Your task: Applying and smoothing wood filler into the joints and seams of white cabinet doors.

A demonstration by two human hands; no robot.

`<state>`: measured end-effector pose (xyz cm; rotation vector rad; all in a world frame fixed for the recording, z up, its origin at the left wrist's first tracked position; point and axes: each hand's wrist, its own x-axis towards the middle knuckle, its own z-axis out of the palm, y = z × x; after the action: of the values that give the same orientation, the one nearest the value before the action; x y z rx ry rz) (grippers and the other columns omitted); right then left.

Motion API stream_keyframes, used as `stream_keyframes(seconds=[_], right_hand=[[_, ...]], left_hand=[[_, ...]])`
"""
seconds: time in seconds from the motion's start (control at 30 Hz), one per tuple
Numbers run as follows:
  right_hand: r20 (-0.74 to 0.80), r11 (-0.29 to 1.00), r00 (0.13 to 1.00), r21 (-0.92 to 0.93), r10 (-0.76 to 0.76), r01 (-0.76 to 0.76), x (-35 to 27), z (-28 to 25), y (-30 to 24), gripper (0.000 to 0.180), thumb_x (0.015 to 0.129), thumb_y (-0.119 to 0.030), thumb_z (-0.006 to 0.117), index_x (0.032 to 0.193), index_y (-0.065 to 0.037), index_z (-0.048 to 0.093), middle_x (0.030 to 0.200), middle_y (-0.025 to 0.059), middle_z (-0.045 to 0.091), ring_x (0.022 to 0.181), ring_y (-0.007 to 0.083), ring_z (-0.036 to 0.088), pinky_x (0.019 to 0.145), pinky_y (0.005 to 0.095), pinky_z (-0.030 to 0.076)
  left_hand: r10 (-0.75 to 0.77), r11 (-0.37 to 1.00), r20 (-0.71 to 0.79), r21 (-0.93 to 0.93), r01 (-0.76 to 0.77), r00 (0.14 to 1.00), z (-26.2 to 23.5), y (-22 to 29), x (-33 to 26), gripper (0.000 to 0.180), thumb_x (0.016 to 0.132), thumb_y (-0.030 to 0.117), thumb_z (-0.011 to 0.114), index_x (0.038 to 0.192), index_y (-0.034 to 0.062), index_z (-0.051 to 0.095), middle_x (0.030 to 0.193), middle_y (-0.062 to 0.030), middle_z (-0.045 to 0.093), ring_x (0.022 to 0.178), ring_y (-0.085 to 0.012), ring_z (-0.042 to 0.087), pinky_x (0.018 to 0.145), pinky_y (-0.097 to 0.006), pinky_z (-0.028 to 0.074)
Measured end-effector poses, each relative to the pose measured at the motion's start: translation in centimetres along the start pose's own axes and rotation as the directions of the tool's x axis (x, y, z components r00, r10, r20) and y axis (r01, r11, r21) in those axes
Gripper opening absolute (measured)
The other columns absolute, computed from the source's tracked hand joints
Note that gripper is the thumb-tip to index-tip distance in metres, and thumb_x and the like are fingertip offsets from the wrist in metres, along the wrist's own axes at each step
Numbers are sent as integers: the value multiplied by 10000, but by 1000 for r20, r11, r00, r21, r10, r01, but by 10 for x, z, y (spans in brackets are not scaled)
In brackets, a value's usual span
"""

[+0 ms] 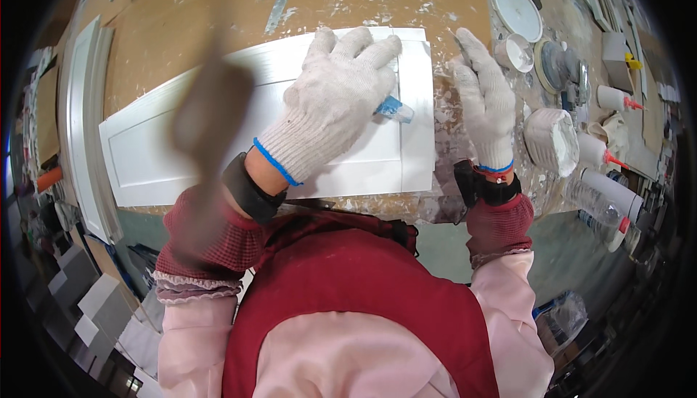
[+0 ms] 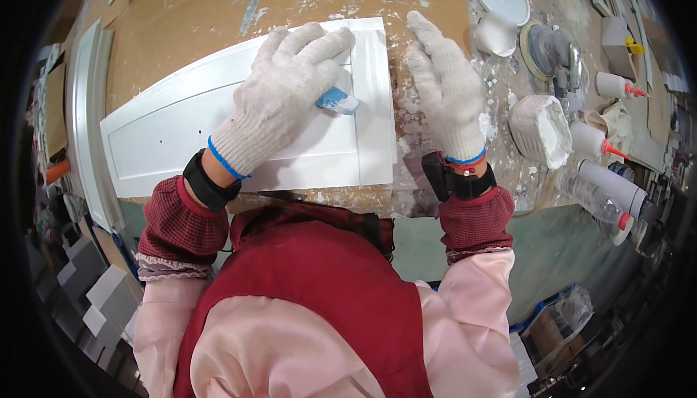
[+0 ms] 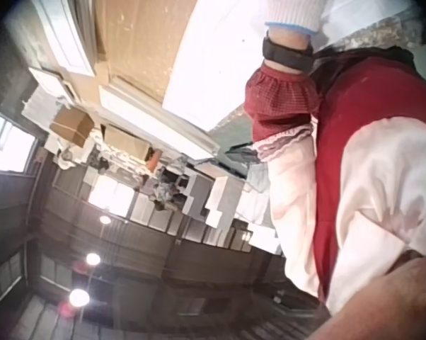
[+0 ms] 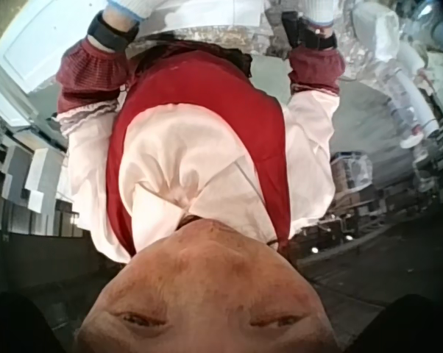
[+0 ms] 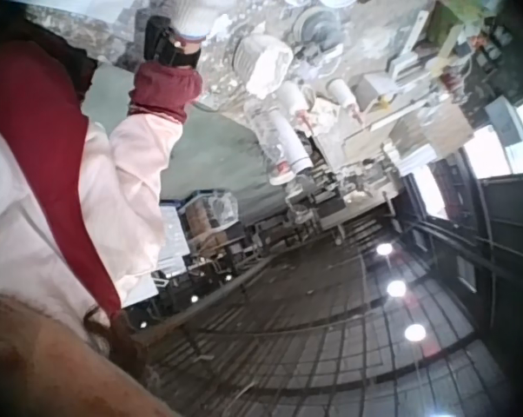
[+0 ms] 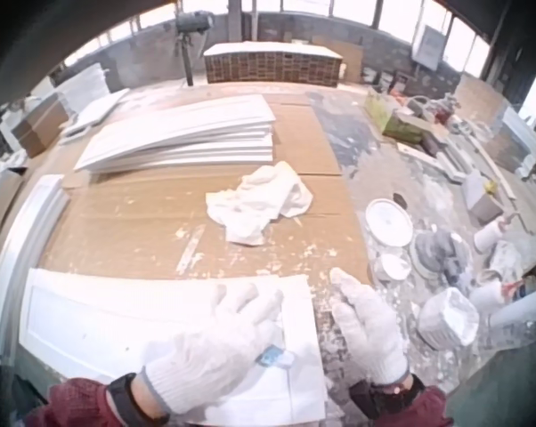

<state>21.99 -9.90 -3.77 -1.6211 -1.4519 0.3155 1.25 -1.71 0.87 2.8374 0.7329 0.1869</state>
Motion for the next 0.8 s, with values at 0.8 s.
stream_keyframes(seconds=[0.8], right_hand=[[383, 952, 916, -219, -116, 212, 28, -32, 11, 373, 886, -176, 650, 1258, -160, 639, 807, 91, 574, 726, 256, 581, 655, 350, 479]], left_hand=[[5, 1000, -28, 21, -4, 1000, 2, 0, -1, 140, 759, 115, 635, 887, 76, 679, 1301, -19, 564, 1223, -258, 506, 1050, -451, 402]])
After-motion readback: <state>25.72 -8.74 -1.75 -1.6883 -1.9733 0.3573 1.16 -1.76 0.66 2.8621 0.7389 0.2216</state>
